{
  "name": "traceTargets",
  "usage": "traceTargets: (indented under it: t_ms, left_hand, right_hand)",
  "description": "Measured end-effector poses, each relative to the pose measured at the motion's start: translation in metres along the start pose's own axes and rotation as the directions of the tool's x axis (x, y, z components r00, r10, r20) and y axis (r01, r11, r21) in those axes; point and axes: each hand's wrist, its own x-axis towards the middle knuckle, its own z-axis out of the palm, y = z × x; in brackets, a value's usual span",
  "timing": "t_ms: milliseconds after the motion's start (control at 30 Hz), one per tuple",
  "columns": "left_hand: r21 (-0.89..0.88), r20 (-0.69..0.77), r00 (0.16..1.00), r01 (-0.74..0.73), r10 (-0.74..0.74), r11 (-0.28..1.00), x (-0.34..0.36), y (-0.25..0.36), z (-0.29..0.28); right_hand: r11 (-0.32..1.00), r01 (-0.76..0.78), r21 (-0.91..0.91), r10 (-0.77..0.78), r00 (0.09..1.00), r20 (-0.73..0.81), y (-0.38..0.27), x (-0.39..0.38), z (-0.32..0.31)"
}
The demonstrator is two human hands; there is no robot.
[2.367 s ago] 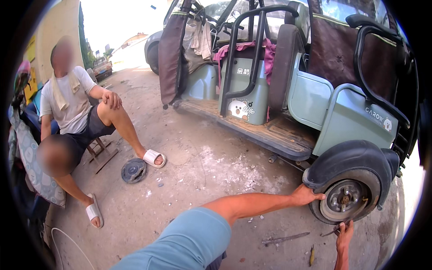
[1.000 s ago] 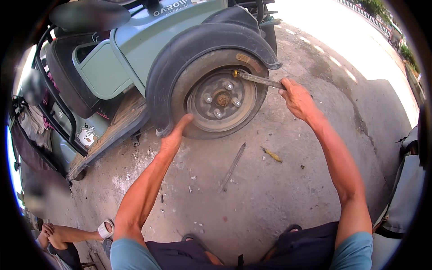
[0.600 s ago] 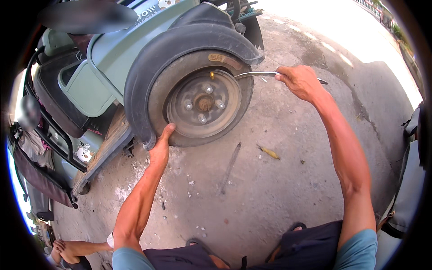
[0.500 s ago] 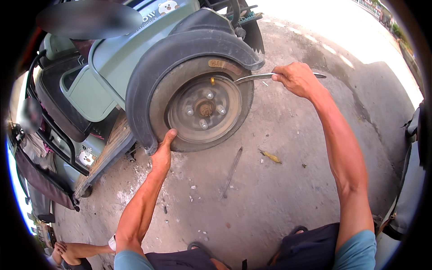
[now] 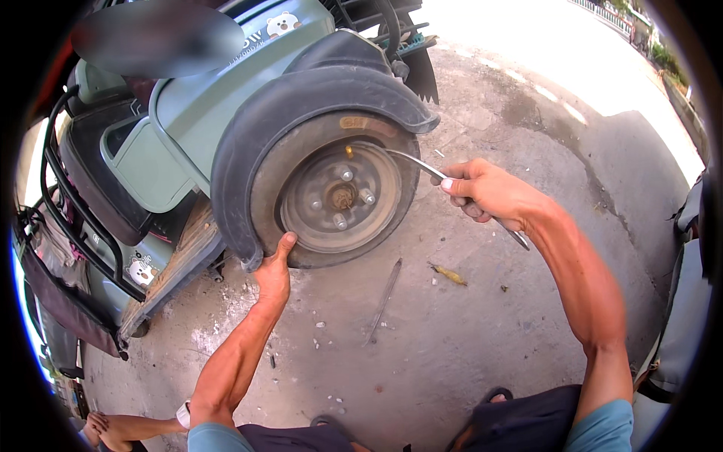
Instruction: The person uses tire irons to pry a tire off its rim, removes the inner tube, and works on the wheel assembly of a small electric vehicle.
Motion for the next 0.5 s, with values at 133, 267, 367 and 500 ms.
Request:
traceTargets:
  t_ms: [133,267,367,500]
  left_hand:
    - [0.023,-0.003,1.0,0.02,-0.02,1.0,-0.007,0.004,0.003]
    - [0.029,0.058,0.998,0.032,-0.033,0.999,-0.004,0.006,0.008]
    - [0.033,0.036,0.999,0.019,-0.02,0.999,-0.003,-0.007,0.0]
    - [0.023,0.072,0.997,-0.012,0.01,1.0,0.0,-0.006,0.002]
  right_hand:
    - [0.841,-0.121,0.527,0.143,0.99,-0.001,0.015,-0.001,0.032]
    - [0.678,0.046,0.734,0.148,0.969,-0.197,0.032,-0.012,0.092]
    - [0.665,0.18,0.724,0.068,0.952,-0.299,0.074,0.011,0.181]
    - [0.828,0.321,0.46,-0.206,0.937,-0.283,0.093,0.076,0.218]
